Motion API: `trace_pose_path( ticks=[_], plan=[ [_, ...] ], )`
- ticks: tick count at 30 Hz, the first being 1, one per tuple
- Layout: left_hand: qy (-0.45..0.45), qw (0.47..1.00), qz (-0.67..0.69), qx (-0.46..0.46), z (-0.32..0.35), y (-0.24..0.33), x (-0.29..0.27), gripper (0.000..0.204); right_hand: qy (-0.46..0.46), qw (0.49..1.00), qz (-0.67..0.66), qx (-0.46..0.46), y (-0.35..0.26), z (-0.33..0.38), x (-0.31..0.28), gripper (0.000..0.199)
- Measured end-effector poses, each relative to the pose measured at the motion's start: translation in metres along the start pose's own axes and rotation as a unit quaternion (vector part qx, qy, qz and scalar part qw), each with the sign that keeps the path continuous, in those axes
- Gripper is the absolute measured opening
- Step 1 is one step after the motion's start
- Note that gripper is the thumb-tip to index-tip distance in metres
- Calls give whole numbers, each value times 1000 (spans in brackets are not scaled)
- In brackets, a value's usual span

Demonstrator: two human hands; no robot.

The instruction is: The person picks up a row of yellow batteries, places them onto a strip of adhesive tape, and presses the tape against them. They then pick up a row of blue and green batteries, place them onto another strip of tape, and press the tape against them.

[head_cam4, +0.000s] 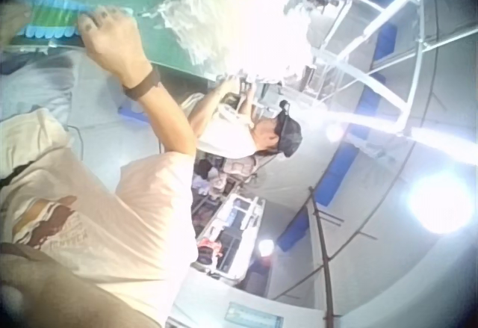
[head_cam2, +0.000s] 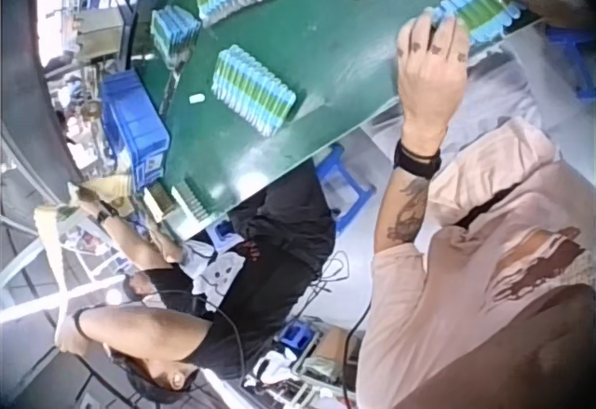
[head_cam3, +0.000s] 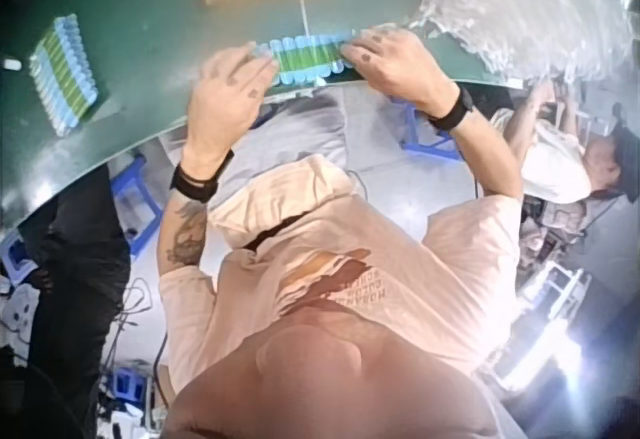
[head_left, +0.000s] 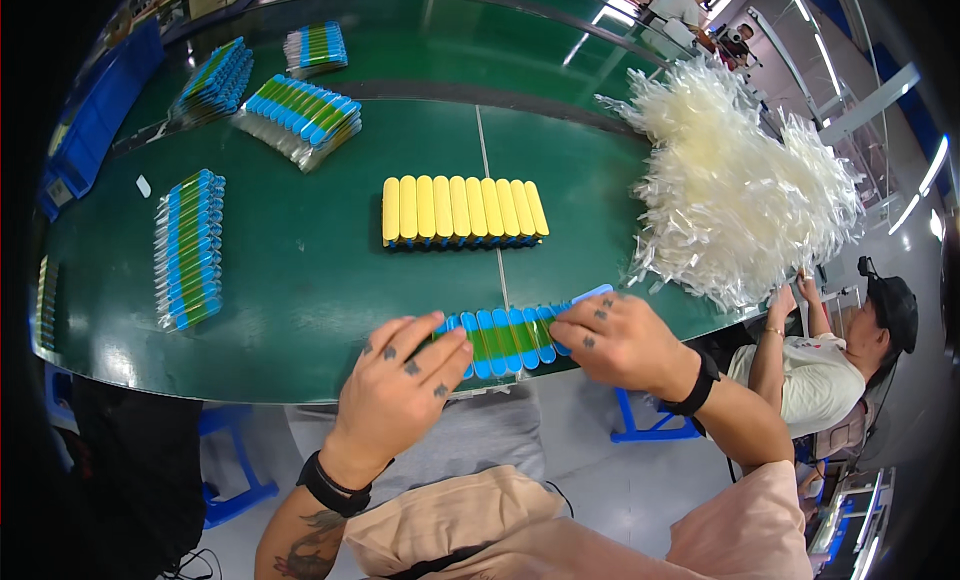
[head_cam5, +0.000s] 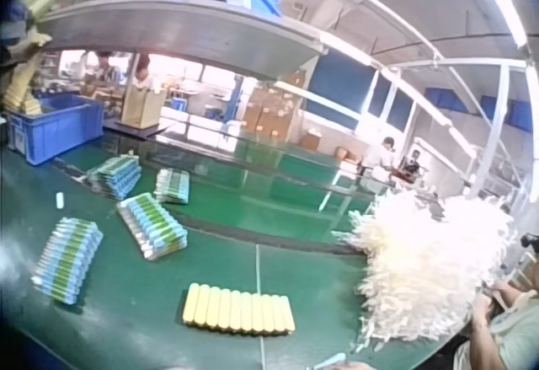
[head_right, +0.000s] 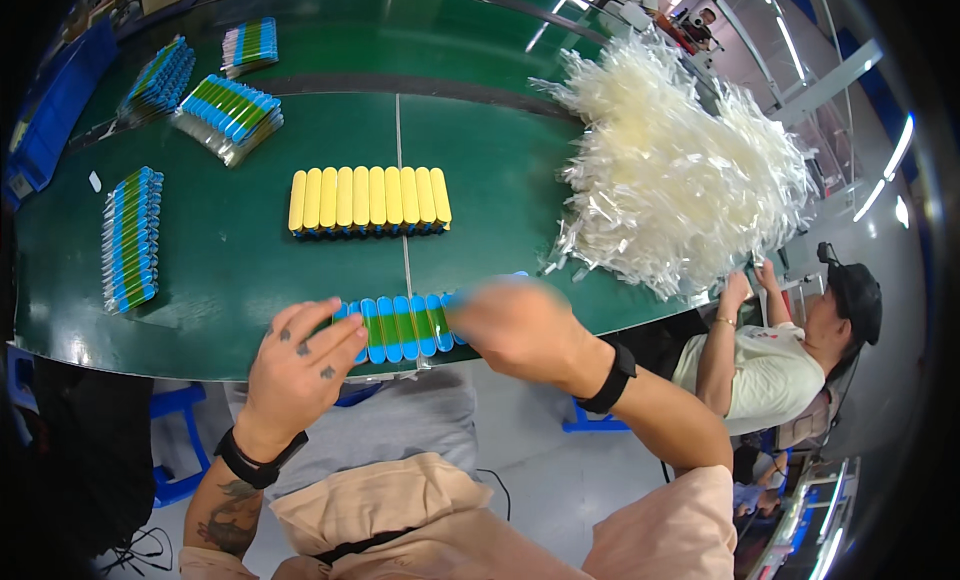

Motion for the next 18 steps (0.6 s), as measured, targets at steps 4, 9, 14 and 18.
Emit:
trace_pose_path(
  ticks=[4, 9, 14, 18],
  plan=[
    [-19, 998, -1, 56, 19, 23, -9, 19, 41, 996, 51, -64, -28, 18, -11, 25],
    [-59, 996, -20, 63, 27, 78, -44, 21, 82, 994, 22, -65, -50, 35, -52, 23],
    [-98, 960, 251, -77, 20, 94, -65, 27, 44, 974, -213, -55, -41, 33, -79, 22],
    [-71, 976, 183, -98, -6, 31, -68, 20, 13, 959, -278, 49, -5, 2, -27, 33]
  ],
)
Point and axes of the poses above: each hand's wrist, its own z-axis away from the middle knuckle, its own x-axis out of the palm, y = z × x, the point moved 3 cm from there along -z, towards the middle knuckle, and after that the axes turned 14 degrees about z, right-handed, at the moved point
